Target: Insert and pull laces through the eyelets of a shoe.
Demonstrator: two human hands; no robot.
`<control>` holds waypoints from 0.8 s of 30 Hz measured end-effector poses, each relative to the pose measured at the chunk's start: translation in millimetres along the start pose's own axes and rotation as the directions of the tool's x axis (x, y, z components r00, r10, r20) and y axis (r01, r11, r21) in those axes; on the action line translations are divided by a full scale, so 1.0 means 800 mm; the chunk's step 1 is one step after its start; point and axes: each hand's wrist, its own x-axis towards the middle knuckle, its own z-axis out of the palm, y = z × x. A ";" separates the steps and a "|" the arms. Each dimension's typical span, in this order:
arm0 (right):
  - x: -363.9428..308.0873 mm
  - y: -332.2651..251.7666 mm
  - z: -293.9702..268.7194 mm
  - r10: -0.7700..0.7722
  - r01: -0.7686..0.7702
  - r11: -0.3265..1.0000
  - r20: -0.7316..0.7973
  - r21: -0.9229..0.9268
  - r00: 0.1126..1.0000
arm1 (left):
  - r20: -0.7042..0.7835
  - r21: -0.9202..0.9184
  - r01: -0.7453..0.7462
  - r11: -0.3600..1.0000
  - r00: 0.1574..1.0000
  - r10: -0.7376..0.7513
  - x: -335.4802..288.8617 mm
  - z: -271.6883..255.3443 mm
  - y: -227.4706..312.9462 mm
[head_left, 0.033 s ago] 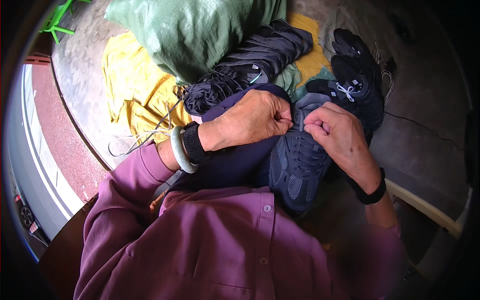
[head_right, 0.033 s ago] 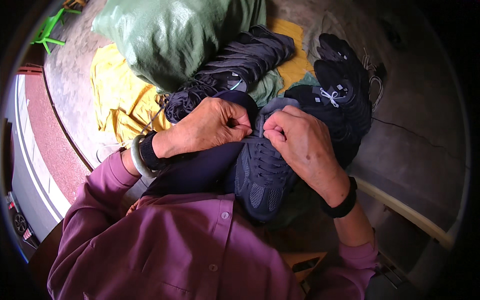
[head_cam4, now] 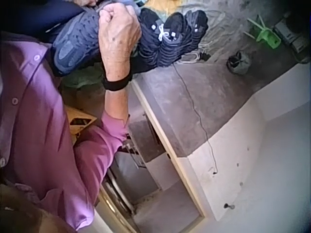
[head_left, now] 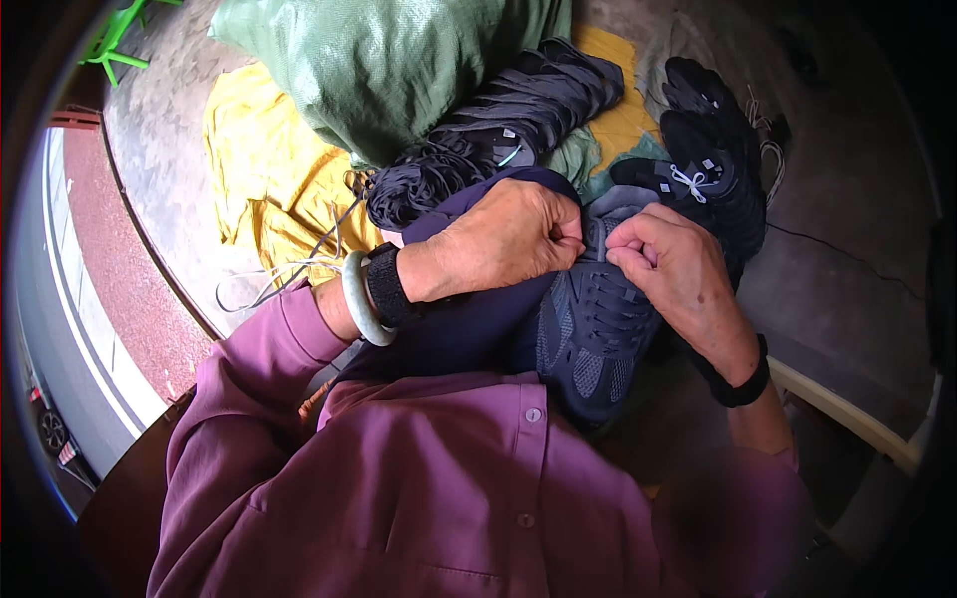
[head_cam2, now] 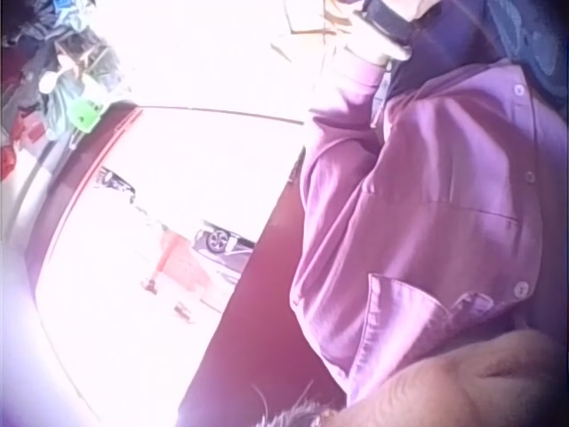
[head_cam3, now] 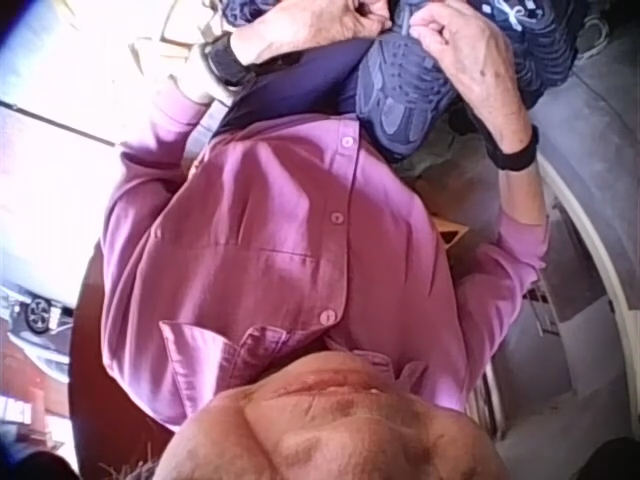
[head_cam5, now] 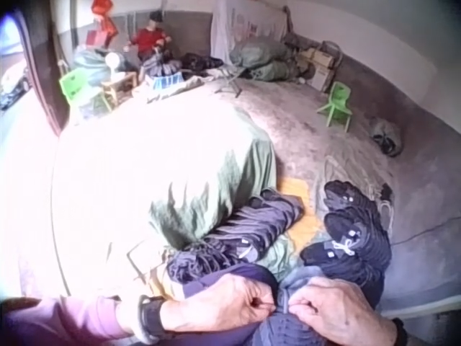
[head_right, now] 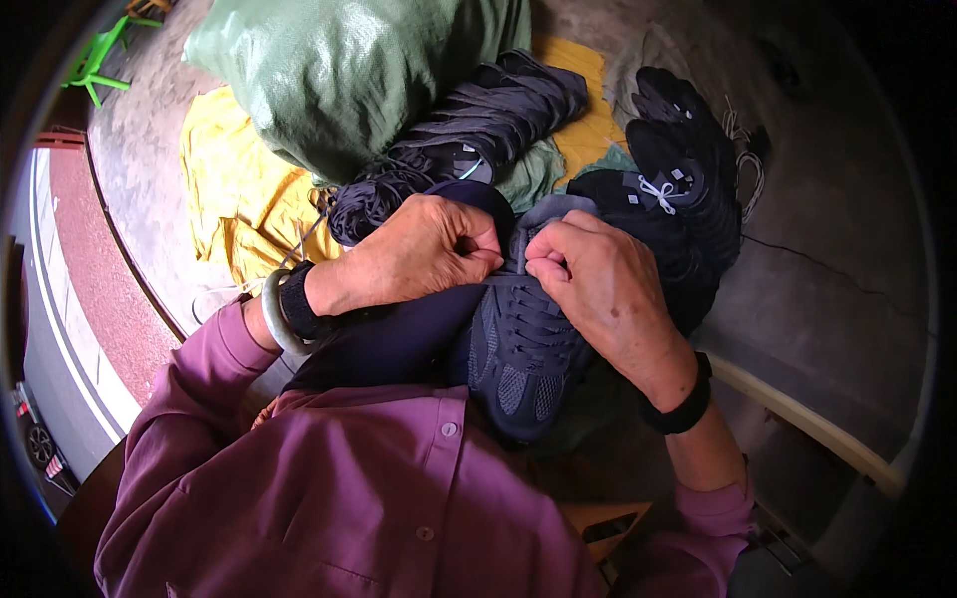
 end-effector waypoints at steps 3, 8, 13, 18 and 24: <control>0.000 0.003 -0.002 0.038 -0.039 0.998 0.024 0.052 0.999 | -0.025 0.023 -0.053 0.998 0.998 0.053 0.003 0.006 0.006; -0.008 0.007 -0.001 0.118 -0.124 0.981 0.051 0.152 0.992 | -0.027 0.071 -0.105 0.992 0.994 0.107 0.008 0.013 0.013; -0.027 0.012 0.002 0.181 -0.175 0.936 0.008 0.304 0.983 | 0.032 -0.028 -0.018 0.999 0.999 0.019 0.008 0.020 0.020; -0.024 0.015 0.006 0.167 -0.155 0.934 -0.009 0.323 0.986 | 0.066 -0.077 0.053 0.996 0.997 -0.048 0.011 0.015 0.010; -0.020 0.013 0.010 0.162 -0.145 0.948 -0.036 0.284 0.986 | 0.072 -0.123 0.037 0.992 0.997 -0.029 0.012 0.012 0.003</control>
